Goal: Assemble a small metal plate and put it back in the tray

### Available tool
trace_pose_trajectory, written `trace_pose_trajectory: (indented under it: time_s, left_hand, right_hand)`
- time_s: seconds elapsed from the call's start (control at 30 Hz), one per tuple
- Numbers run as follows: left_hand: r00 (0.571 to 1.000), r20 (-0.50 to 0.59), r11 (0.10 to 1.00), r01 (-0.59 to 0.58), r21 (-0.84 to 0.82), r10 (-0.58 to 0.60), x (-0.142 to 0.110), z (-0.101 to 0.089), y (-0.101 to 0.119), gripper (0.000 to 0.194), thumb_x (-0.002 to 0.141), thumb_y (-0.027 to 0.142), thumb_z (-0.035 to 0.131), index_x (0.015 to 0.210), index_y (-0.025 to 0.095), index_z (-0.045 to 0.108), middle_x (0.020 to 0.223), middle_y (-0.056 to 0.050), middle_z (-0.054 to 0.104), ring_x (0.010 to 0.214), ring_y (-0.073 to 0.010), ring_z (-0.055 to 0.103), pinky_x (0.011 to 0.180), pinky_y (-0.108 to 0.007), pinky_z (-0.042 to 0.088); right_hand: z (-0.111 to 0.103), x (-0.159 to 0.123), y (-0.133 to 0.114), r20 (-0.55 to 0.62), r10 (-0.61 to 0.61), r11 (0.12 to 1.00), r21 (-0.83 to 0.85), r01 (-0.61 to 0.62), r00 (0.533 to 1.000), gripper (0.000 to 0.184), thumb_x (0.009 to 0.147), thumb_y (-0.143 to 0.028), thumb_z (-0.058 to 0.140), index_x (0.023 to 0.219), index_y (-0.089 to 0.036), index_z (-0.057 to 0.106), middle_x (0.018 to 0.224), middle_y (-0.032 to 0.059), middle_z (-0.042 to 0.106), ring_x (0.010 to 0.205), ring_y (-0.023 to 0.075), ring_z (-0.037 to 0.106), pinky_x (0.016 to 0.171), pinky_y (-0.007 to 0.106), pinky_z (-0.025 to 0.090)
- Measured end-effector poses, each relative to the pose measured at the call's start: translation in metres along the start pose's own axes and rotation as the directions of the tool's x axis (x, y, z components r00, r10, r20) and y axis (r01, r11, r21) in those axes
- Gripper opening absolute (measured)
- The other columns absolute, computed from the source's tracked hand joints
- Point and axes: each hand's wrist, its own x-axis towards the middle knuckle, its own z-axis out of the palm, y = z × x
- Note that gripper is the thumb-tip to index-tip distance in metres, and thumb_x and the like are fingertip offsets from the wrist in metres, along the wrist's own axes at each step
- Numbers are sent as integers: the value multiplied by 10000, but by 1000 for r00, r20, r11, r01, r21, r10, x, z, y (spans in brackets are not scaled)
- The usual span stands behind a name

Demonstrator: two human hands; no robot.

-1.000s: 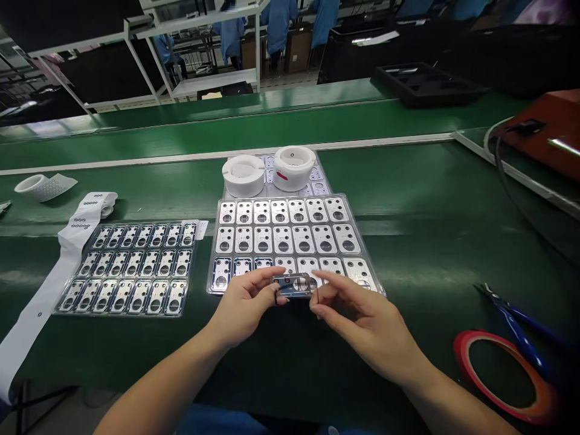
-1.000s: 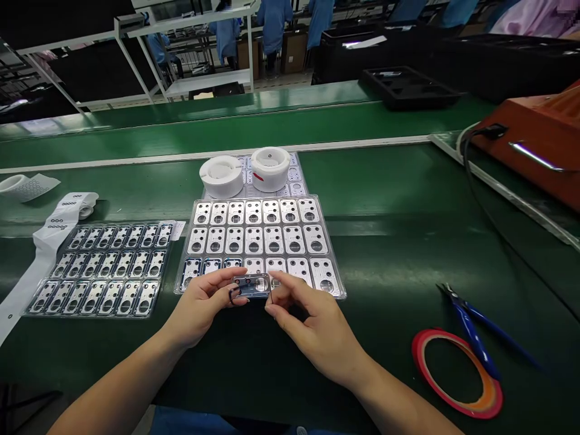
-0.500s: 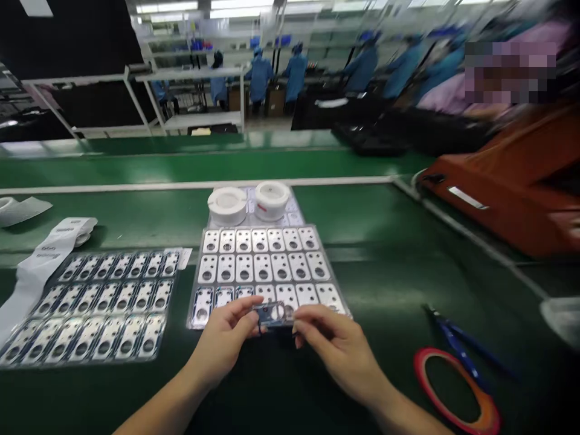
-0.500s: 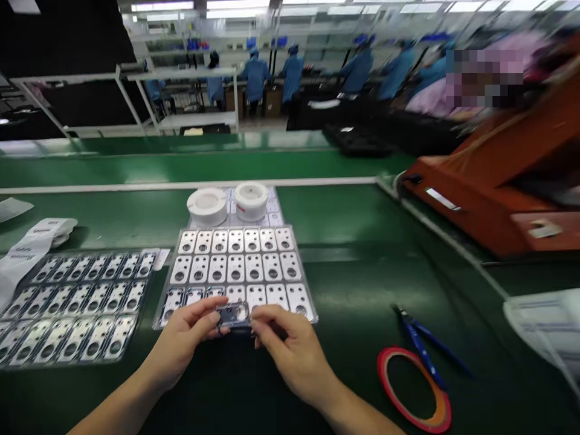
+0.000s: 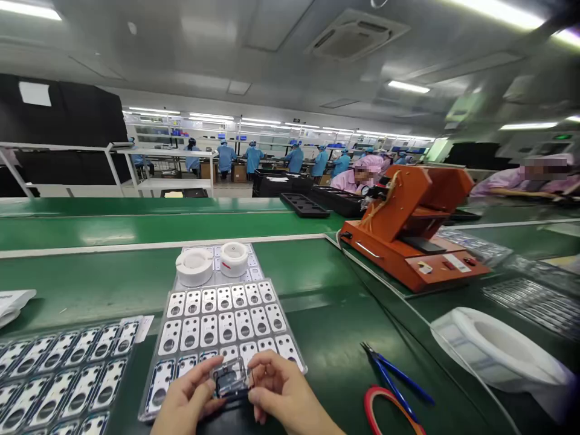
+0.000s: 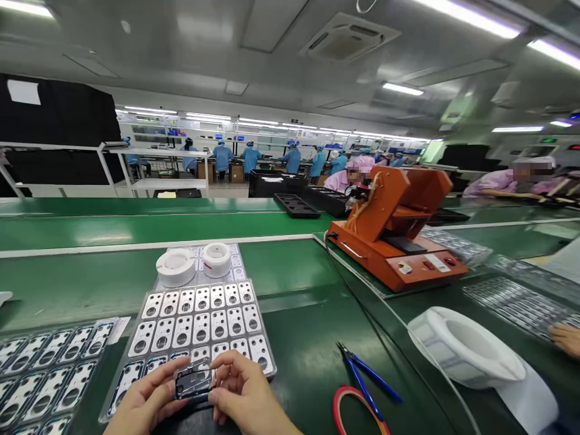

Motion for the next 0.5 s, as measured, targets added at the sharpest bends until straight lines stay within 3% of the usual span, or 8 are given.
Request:
trace_pose_trajectory:
  time_s: [0.3, 0.5]
  left_hand:
    - [999, 26, 999, 36, -10, -36, -8, 9, 8, 383, 625, 338, 808, 971, 173, 802, 979, -97, 776, 959, -295, 706, 791, -371, 608]
    - [999, -5, 999, 33, -2, -33, -10, 8, 7, 397, 631, 291, 788, 998, 141, 794, 1041, -100, 728, 952, -258, 680, 816, -354, 608]
  right_hand:
    - [3, -7, -8, 23, 16, 999, -32, -15, 1000, 451, 679, -384, 884, 1011, -211, 633, 859, -30, 602, 519, 66, 584, 501, 186, 471]
    - [-1, -13, -4, -19, -58, 977, -207, 53, 998, 322, 752, -370, 838, 1003, -225, 698, 841, -3, 644, 641, 120, 624, 618, 222, 517]
